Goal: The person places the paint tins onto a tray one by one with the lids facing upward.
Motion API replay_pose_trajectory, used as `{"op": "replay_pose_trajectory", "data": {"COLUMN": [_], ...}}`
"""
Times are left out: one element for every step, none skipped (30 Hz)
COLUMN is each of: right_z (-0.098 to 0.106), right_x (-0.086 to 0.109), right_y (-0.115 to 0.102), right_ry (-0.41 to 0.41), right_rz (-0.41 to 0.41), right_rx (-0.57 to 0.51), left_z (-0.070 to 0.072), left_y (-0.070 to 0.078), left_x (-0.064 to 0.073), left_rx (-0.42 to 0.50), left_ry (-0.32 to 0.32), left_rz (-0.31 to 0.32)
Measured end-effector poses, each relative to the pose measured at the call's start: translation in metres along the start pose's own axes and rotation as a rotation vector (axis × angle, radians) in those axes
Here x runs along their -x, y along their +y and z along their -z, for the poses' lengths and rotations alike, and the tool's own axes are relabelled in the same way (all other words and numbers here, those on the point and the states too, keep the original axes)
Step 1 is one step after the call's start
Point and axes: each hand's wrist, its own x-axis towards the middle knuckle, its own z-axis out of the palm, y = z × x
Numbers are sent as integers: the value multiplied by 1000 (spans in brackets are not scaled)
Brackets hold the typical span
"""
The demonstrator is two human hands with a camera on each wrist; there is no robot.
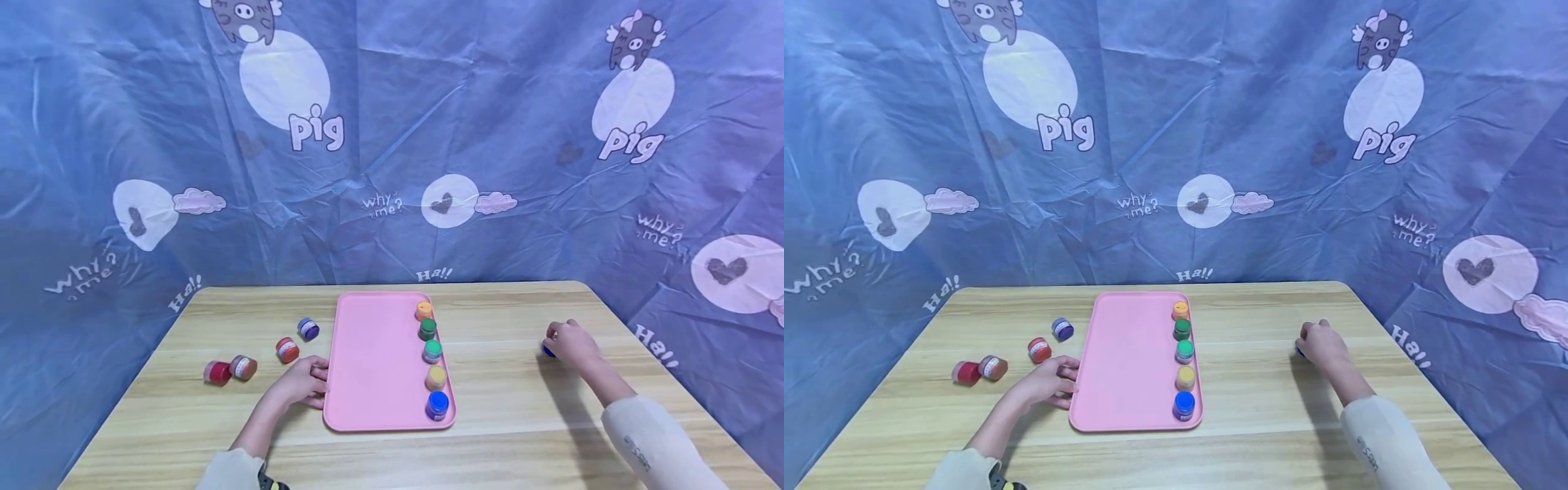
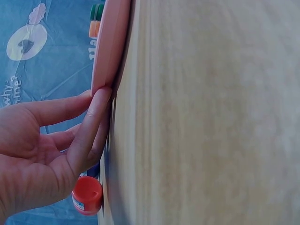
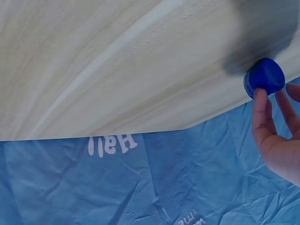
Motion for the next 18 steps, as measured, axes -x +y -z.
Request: {"op": "replay_pose_trajectory", "data": {"right_z": [0, 0, 0, 0, 0, -1, -1, -2, -2, -3, -3, -3, -3, -3, -3, -2, -2, -2], "right_x": [0, 0, 0, 0, 0, 1, 1, 1, 1, 1, 1, 1, 0, 0, -1, -1, -2, -3], "right_y": [-1, -2, -2, -3, -3, -3, -3, -3, -3, -4, -4, -4, -4, -4, -5, -5, -5, -5], "right_ry": [-4, -10, -13, -14, -21, -27, -33, -40, -48, -56, -63, -66, -72, -78, -83, -89, -96, -103], "right_rz": [-5, -17, -31, -48, -74, -97, -125, -155, -184, -207, -223, -229, -236, -237, -231, -223, -217, -218], "right_rx": [5, 6, 9, 12, 5, -2, -15, -30, -45, -60, -76, -87, -95, -101, -102, -102, -101, -97], "left_z": [3, 4, 5, 5, 5, 4, 3, 1, 0, -1, -1, -2, -2, -2, -2, -2, -2, -2], "left_y": [-4, -6, -8, -8, -7, -6, -4, 0, 2, 5, 6, 7, 7, 7, 7, 7, 7, 7], "left_x": [-3, -4, -5, -5, -5, -4, -2, 2, 3, 5, 6, 6, 7, 6, 6, 6, 6, 6], "left_rx": [12, 16, 19, 15, 12, 5, -1, -11, -16, -21, -23, -26, -27, -29, -29, -28, -27, -26], "left_ry": [-32, -42, -51, -52, -47, -41, -33, -6, 5, 12, 21, 27, 31, 33, 34, 33, 32, 31], "left_rz": [-27, -36, -41, -48, -39, -36, -31, -5, 2, 4, 12, 14, 18, 18, 18, 17, 18, 19]}}
